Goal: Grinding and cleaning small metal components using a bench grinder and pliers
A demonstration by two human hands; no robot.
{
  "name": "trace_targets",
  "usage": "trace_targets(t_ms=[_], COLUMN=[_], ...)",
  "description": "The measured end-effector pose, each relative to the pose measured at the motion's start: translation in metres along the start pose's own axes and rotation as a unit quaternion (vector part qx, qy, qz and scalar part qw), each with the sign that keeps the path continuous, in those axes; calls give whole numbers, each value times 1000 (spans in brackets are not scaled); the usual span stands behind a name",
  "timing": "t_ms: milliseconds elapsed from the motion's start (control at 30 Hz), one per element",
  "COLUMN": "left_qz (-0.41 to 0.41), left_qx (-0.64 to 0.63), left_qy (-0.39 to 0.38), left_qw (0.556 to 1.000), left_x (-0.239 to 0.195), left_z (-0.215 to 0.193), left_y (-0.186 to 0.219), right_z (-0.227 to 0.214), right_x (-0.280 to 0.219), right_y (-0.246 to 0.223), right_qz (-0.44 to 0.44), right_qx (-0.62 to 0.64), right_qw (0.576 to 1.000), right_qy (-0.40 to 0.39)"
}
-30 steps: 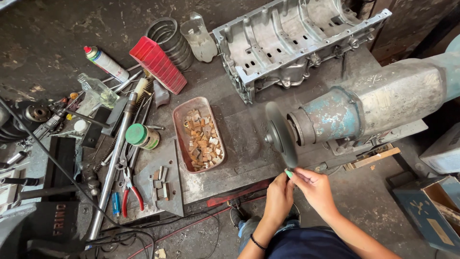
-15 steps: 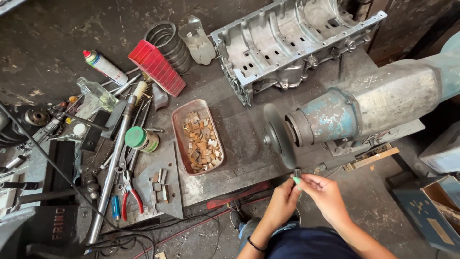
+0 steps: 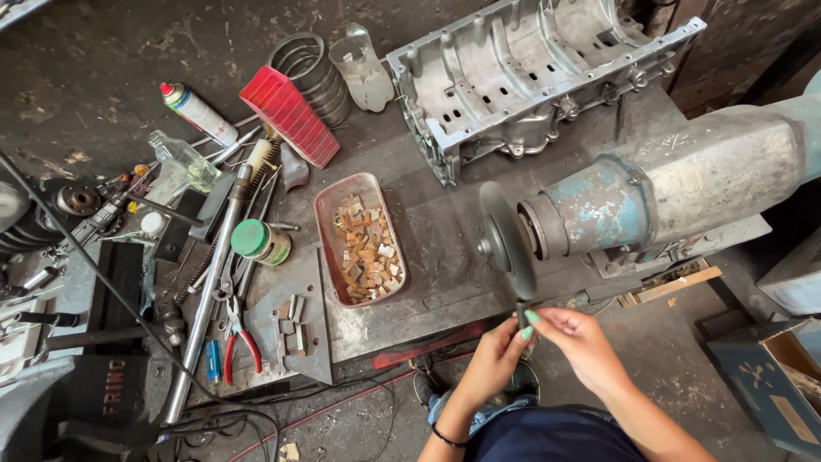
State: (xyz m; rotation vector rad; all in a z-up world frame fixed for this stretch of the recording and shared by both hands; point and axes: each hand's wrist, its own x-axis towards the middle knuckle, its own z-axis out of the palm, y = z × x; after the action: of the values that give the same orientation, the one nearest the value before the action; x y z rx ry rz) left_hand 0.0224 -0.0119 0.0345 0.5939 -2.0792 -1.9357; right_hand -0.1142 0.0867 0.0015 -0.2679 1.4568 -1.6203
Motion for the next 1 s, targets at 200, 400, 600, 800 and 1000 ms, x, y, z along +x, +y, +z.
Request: trace_targets(t_ms=[200, 400, 600, 800, 1000], left_qz=[72, 71, 74, 33, 16], left_qx=[257, 212, 28, -8, -31], left_qy=[109, 152, 204, 196, 168], left_qw=[958, 963, 976, 980, 985], left_x=[4, 4, 2, 6, 13], left_z=[0, 5, 17, 26, 38], left_y=[-18, -15, 7, 3, -21], right_z=[-30, -44, -66, -36, -50], right_x=[10, 15, 24, 6, 23], right_y=[9, 20, 51, 30, 78], right_qz=[-74, -76, 51, 3, -54], right_qx=[-15, -28, -72, -105, -29], right_qw=[997, 996, 989, 988, 996], right_qy=[-34, -36, -119, -116, -58])
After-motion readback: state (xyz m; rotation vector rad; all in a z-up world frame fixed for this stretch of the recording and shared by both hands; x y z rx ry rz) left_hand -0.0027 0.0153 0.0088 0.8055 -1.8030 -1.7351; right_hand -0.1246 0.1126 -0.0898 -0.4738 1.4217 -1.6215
